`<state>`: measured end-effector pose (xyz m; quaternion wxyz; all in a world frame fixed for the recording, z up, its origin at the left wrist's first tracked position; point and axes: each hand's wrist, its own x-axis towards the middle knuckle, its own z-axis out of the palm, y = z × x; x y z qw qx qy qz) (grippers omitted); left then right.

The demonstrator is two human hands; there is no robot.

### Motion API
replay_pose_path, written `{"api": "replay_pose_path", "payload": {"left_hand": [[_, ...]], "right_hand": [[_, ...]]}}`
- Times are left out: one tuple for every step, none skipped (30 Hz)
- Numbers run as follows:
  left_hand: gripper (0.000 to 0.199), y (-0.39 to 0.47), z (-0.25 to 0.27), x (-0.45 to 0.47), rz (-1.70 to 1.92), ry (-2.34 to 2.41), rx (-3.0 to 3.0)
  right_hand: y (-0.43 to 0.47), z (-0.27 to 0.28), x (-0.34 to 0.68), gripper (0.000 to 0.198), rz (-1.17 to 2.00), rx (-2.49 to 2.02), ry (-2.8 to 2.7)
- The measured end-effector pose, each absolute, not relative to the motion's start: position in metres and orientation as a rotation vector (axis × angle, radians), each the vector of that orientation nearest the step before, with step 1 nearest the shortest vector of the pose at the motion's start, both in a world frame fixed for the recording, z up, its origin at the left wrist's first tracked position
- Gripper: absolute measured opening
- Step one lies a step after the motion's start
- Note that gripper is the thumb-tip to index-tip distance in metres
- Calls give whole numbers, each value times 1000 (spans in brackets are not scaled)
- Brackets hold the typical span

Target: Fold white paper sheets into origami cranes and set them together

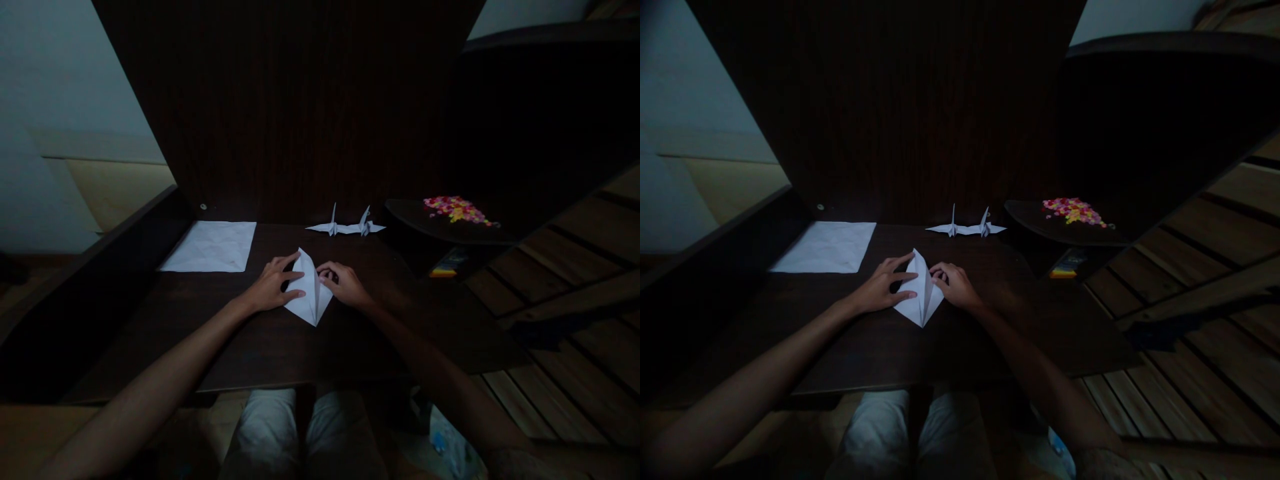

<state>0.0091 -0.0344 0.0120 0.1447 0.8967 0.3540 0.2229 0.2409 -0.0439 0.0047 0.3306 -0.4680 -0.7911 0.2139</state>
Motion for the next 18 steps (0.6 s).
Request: {"api": "replay_pose_path", "payload": {"left_hand": [[38, -35, 12, 9, 634, 998, 2599], [37, -36, 12, 10, 621, 981, 2612], [36, -36, 12, 11, 601, 971, 2622], [36, -37, 12, 12, 575, 970, 2628], [38, -38, 13, 12, 544, 971, 2632], [39, -39, 14, 13, 511, 972, 2634], [41, -40, 14, 14, 480, 971, 2636], [42, -41, 15, 14, 454, 967, 2639], [44, -41, 15, 14, 432, 956, 2644], [44, -41, 15, 15, 417, 944, 2649], [45, -41, 14, 15, 406, 933, 2652], [46, -41, 13, 15, 401, 922, 2653], [46, -40, 12, 15, 397, 909, 2653], [47, -40, 11, 15, 396, 897, 2653], [47, -39, 10, 15, 397, 889, 2652], [48, -38, 9, 15, 406, 889, 2648], [50, -38, 8, 15, 419, 896, 2643], [53, -37, 8, 15, 436, 910, 2635]], "right_hand": [[-44, 5, 241, 16, 547, -1226, -2072], [-44, 5, 240, 15, 538, -1223, -2074], [-43, 5, 240, 14, 532, -1216, -2075], [-43, 5, 240, 14, 527, -1208, -2075], [-43, 5, 239, 13, 525, -1203, -2073], [-43, 5, 239, 13, 526, -1202, -2071], [-43, 5, 239, 13, 527, -1206, -2067], [-43, 4, 238, 13, 530, -1210, -2064], [-43, 4, 238, 14, 530, -1216, -2061], [-43, 4, 239, 14, 528, -1222, -2061], [-42, 4, 239, 14, 522, -1227, -2064], [-42, 3, 239, 15, 511, -1231, -2070], [-42, 3, 239, 15, 497, -1236, -2079], [-42, 3, 239, 15, 478, -1240, -2088], [-42, 3, 240, 16, 456, -1241, -2098], [-42, 3, 240, 17, 436, -1236, -2112], [-43, 2, 240, 19, 422, -1224, -2128], [-43, 2, 240, 22, 417, -1206, -2148]]}}
